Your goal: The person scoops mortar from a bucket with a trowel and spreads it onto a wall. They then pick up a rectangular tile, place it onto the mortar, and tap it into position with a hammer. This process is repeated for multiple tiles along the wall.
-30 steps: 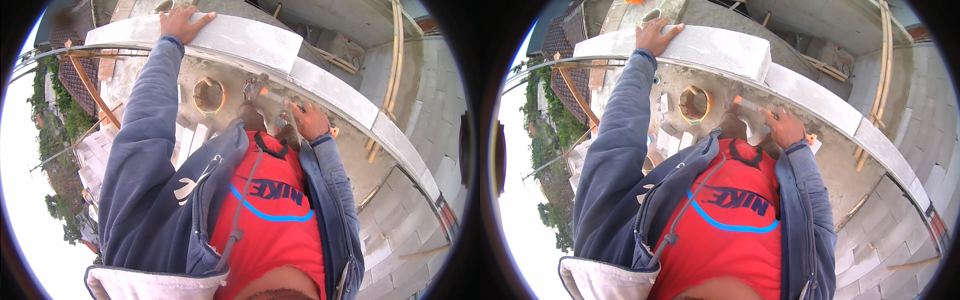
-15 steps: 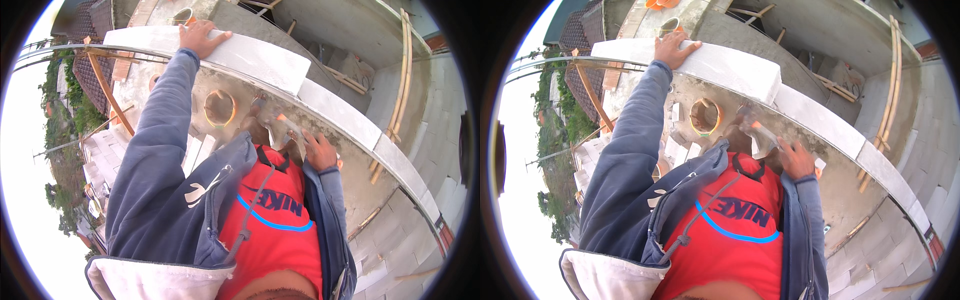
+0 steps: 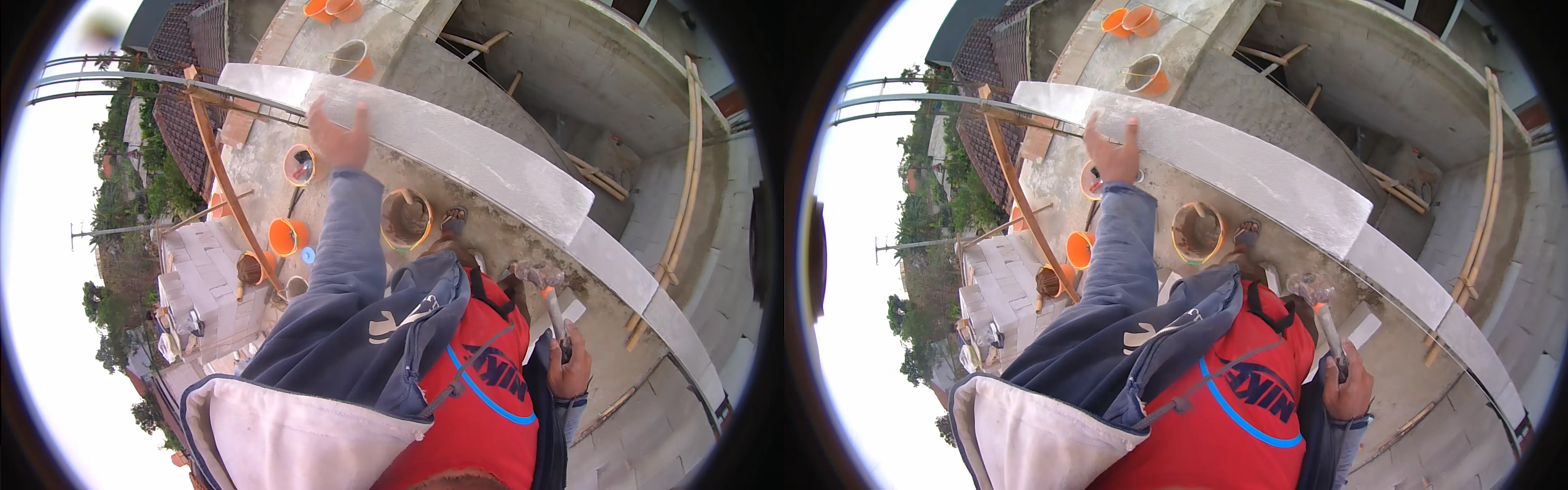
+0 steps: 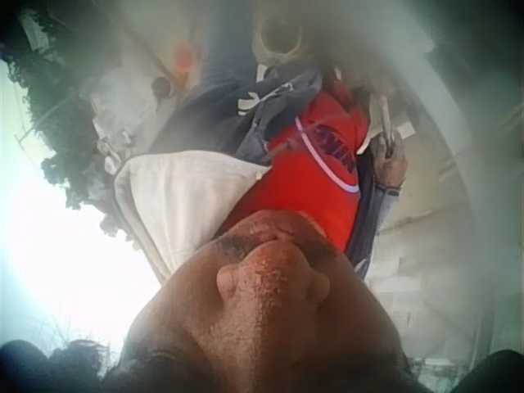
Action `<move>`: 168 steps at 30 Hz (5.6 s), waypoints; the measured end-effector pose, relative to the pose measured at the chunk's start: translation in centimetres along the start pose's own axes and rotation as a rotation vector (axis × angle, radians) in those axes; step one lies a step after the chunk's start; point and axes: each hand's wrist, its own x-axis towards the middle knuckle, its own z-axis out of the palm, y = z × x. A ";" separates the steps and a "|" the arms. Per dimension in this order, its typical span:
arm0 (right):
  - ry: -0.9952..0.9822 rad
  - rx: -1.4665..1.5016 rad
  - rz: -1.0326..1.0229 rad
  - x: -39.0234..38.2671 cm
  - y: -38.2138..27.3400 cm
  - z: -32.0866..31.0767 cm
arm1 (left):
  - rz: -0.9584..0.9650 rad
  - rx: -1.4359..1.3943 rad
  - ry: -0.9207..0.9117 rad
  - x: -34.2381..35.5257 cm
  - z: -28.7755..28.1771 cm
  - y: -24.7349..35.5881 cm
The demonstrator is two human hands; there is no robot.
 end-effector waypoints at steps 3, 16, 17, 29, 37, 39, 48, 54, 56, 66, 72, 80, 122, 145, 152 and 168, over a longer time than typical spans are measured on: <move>0.105 0.043 -0.175 5.2 -7.0 1.9 | -0.542 -0.391 0.017 1.4 0.0 -9.0; 0.063 -0.086 -0.859 32.9 -35.1 14.6 | -0.936 -1.172 -0.316 -1.3 2.3 -3.9; 0.033 -0.103 -0.864 34.0 -35.9 15.7 | -0.926 -1.220 -0.327 -1.1 2.0 -3.0; -0.166 -0.309 -0.688 38.3 -36.1 20.4 | -0.771 -1.205 -0.393 -0.9 2.1 -3.9; -0.236 -0.407 -0.579 38.5 -34.3 20.6 | -0.784 -1.163 -0.438 0.1 0.7 -2.9; -0.239 -0.425 -0.575 38.4 -34.1 20.7 | -0.775 -1.085 -0.405 -0.5 1.1 -2.9; -0.164 -0.269 -0.484 36.0 -32.5 18.4 | -0.914 -1.195 -0.466 -0.7 1.5 -3.3; 0.090 -0.149 -0.300 30.1 -28.2 13.0 | -0.187 -0.536 -0.214 1.3 -3.9 -3.2; 0.115 -0.142 -0.064 27.5 -26.3 11.2 | 0.148 -0.169 -0.393 3.7 -5.2 -4.0; 0.039 -0.364 -0.041 21.1 -22.5 10.5 | 0.554 0.219 -0.613 6.4 -4.8 -5.7; 0.379 -0.322 -0.087 17.1 -21.2 10.4 | 0.632 0.387 -0.642 6.4 -5.1 -4.6; 1.159 0.437 0.453 4.3 -12.7 7.4 | 0.939 0.093 -0.816 4.1 -2.3 4.2; 0.576 0.852 0.833 6.3 0.4 7.5 | 1.398 -0.037 -1.086 -3.3 4.5 16.8; 0.284 0.869 0.754 7.0 -1.8 10.2 | 1.419 0.010 -1.127 -2.7 4.8 16.8; 0.455 0.936 0.766 6.3 -1.1 9.3 | 1.388 0.000 -1.144 -2.6 4.7 16.7; 0.493 0.763 0.881 1.2 2.1 7.5 | 1.170 0.103 -0.973 -1.8 2.1 12.9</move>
